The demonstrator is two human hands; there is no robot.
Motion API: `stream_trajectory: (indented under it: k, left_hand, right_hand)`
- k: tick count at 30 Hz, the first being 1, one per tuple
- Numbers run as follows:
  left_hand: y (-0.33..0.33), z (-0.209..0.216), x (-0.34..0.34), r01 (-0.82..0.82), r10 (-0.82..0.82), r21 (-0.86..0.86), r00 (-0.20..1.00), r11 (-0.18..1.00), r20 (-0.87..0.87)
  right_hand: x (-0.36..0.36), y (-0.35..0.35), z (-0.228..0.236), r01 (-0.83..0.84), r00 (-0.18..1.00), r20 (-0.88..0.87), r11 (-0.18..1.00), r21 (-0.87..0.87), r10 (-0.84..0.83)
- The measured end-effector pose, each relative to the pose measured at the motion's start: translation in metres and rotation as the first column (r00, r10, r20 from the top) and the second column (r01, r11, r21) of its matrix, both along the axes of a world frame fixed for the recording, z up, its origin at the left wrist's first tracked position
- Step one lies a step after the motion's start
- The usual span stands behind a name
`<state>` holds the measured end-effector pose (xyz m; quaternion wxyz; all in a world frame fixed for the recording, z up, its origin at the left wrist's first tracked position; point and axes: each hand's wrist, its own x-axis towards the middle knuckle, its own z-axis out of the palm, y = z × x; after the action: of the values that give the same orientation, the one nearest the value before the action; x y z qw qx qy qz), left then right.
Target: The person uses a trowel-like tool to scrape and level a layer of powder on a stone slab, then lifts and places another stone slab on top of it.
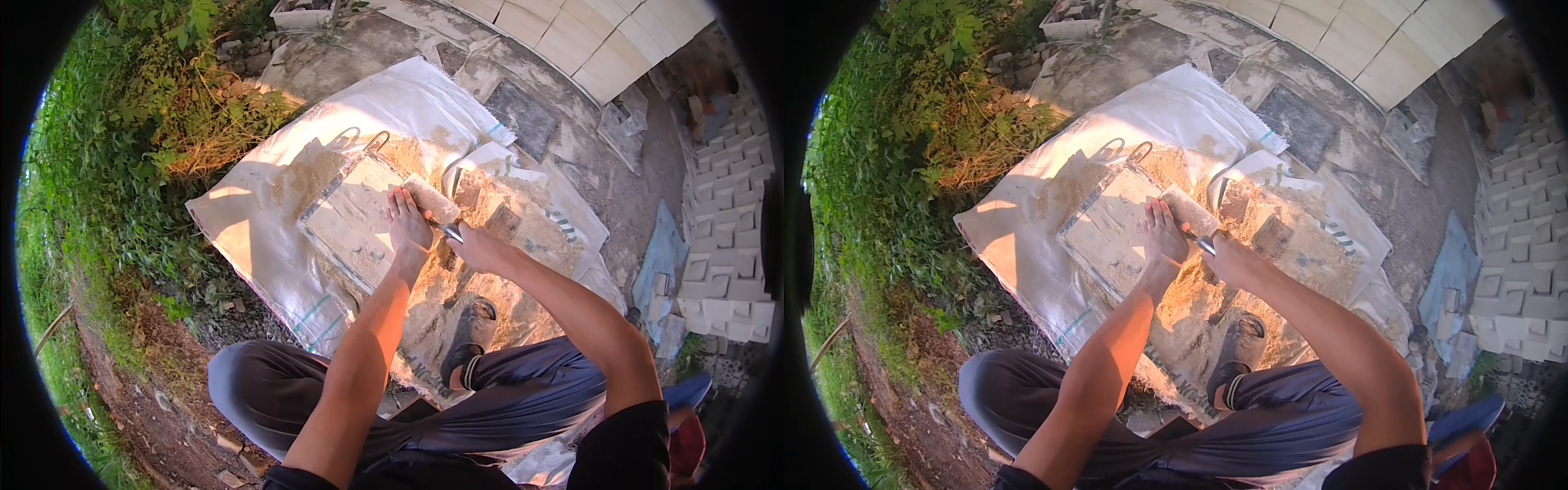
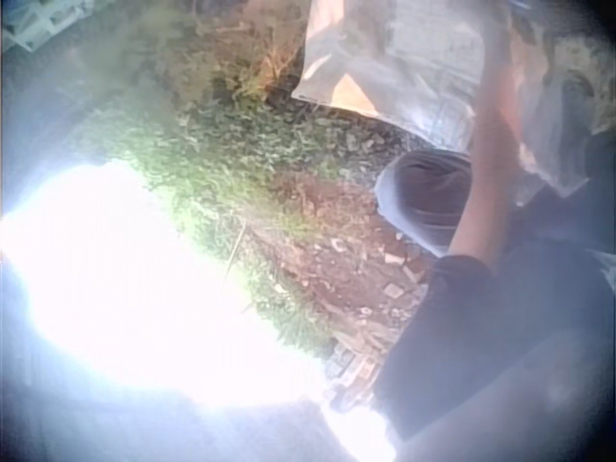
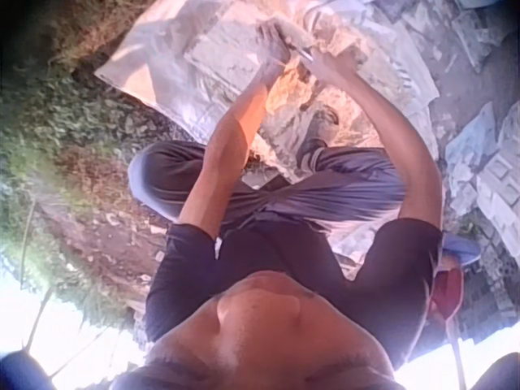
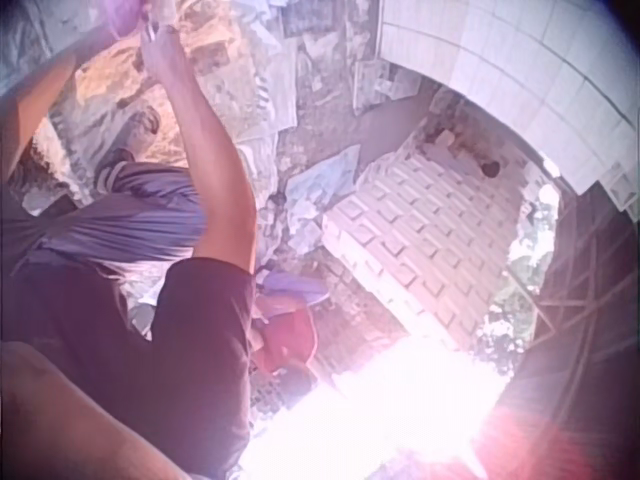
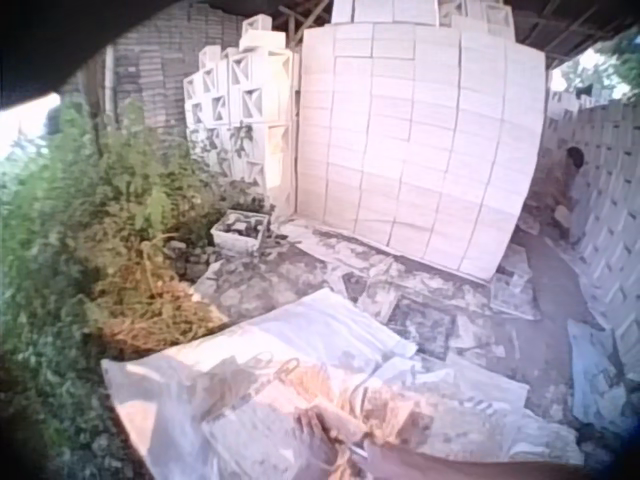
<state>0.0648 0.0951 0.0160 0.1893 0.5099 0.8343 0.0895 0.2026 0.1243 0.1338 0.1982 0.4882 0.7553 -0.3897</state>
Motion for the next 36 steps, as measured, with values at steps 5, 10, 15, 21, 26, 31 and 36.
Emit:
stream_trajectory:
  k: [5,10,15,21,26,31,36]
  left_hand:
    - [-0.022,-0.005,0.036,0.014,-0.014,0.061,1.0,0.998,0.011]
    - [-0.037,-0.01,0.06,0.009,-0.022,0.159,0.997,0.987,0.079]
    - [-0.053,-0.006,0.084,0.045,-0.053,0.092,0.995,0.995,0.089]
    - [-0.082,0.01,0.129,0.161,-0.118,-0.09,0.924,0.983,0.363]
    - [-0.039,0.058,0.028,0.245,-0.256,0.224,0.966,0.943,0.019]
    - [-0.037,0.059,-0.113,0.127,-0.136,-0.063,0.973,0.99,-0.186]
    - [-0.055,0.001,-0.161,0.011,-0.01,0.03,1.0,0.999,-0.024]
  right_hand:
    - [0.031,-0.015,-0.006,-0.061,0.998,0.024,0.995,0.083,0.06]
    - [0.052,-0.029,0.0,-0.088,0.995,0.046,0.987,0.131,0.083]
    - [0.074,-0.05,0.013,-0.101,0.995,0.029,0.984,0.148,0.098]
    - [0.104,-0.065,0.036,-0.262,0.949,0.215,0.957,0.125,0.231]
    - [0.047,-0.06,0.046,0.006,0.995,-0.094,0.93,0.367,0.03]
    - [-0.096,-0.049,0.021,-0.034,0.981,-0.176,0.97,0.242,0.078]
    - [-0.15,-0.056,-0.003,-0.156,0.982,-0.069,0.965,0.21,0.174]
